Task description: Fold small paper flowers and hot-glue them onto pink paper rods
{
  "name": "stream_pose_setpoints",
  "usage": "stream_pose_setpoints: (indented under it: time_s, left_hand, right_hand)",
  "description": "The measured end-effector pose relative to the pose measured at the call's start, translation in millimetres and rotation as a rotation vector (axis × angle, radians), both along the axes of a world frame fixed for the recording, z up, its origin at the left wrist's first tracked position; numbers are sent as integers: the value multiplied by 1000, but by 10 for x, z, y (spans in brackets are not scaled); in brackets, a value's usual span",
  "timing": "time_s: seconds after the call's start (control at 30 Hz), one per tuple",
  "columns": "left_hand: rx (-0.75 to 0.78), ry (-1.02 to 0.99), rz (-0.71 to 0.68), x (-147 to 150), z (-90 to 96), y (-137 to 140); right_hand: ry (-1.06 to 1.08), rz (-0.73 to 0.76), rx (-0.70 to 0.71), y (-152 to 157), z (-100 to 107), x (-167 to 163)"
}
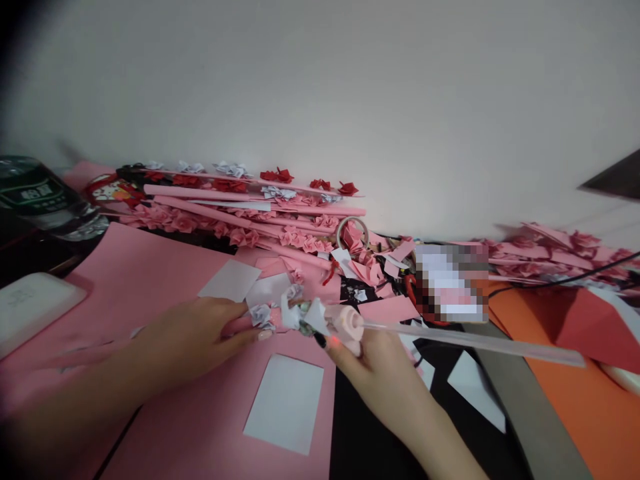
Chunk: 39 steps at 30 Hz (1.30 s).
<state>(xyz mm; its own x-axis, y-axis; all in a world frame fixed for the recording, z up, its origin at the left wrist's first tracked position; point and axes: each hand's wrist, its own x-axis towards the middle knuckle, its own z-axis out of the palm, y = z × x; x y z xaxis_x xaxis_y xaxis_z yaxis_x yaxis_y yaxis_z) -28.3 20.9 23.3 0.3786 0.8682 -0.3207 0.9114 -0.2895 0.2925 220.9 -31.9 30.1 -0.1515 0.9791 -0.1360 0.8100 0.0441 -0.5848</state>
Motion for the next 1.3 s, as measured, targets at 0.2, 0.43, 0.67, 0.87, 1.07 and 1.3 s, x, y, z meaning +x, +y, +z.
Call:
stream_pose_setpoints:
  time_s: [0.2, 0.43, 0.67, 0.87, 1.07, 1.3]
  left_hand:
    - [4, -1, -1, 1, 5, -2]
    - [12, -12, -17, -6, 16, -6]
    - [19, -1, -18, -6, -4, -3]
    - [21, -3, -16, -8, 10, 9]
    - [24, 14, -9, 8, 19, 6]
    - [15, 4, -3, 0, 21, -5]
  right_hand:
    - [7, -3, 11, 16, 32, -6]
    - [-1, 29, 25, 16, 48, 1]
    - [-35, 34, 71, 13, 59, 3]
    - [-45, 45, 62, 19, 69, -15]
    - [-46, 48, 46, 14, 57, -6]
    - [-15, 44, 56, 28, 56, 15]
